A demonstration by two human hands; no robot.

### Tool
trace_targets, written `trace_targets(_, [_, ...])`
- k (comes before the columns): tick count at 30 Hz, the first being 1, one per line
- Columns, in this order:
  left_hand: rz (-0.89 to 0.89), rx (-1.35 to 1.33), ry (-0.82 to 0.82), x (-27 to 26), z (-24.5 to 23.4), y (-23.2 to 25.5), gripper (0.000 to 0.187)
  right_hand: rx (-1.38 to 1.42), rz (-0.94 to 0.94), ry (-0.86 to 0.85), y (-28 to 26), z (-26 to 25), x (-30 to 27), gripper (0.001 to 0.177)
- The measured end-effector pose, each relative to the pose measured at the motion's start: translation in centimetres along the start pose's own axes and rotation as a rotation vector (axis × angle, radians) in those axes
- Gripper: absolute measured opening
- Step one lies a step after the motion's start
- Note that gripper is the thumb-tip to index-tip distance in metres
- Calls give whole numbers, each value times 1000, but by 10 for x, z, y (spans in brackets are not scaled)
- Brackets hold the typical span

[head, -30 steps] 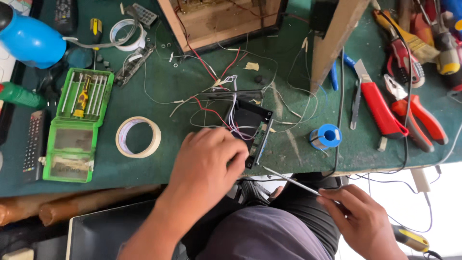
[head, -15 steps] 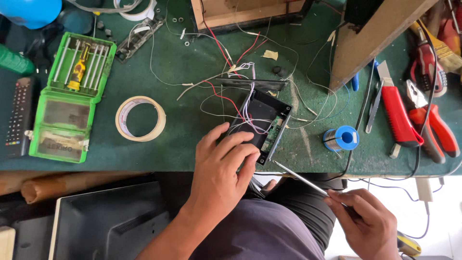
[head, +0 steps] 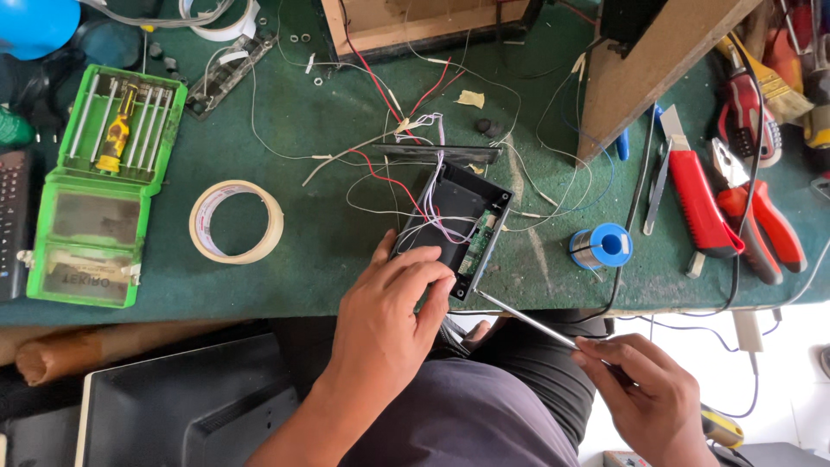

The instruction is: The person works on a small electronic device, using a screwdriver to tighten screws on the casing. They also handle and organize several wires connected to the device's circuit board.

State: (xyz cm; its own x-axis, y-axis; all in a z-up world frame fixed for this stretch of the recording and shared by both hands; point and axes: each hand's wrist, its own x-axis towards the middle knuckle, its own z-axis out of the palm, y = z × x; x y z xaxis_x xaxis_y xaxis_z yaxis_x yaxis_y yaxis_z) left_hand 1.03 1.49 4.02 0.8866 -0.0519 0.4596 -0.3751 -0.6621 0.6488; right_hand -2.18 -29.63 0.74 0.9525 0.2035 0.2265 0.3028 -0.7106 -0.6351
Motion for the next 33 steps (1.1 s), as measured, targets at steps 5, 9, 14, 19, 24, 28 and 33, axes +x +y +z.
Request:
trace_targets(5, [-18,-11,-21,0,1,-3,4,0,26,-6,12,7,-1,8])
trace_targets(9, [-47,-14,-50,0,1,-2,3,25,8,-20,21,12,-2,12])
trace_targets(14, [-46,-35,-59,1,0,0,3,53,23,-41,17,9,-1,14])
trace_targets(19, [-64,-8,-74,5,-1,0,6,-68,34,-221,21,-6,-6,21])
trace_targets(24, [-116,27,-168,13,-6,-1,9,-39,123,-170,12,-6,-2,17])
trace_targets(28, [-304,150,-322,22,-12,1,14,-65,97,-119,3,-7,1,14])
trace_targets(33, [-349,259,-455,34,-8,-4,18,-98,94,-126,7,-4,-4,16])
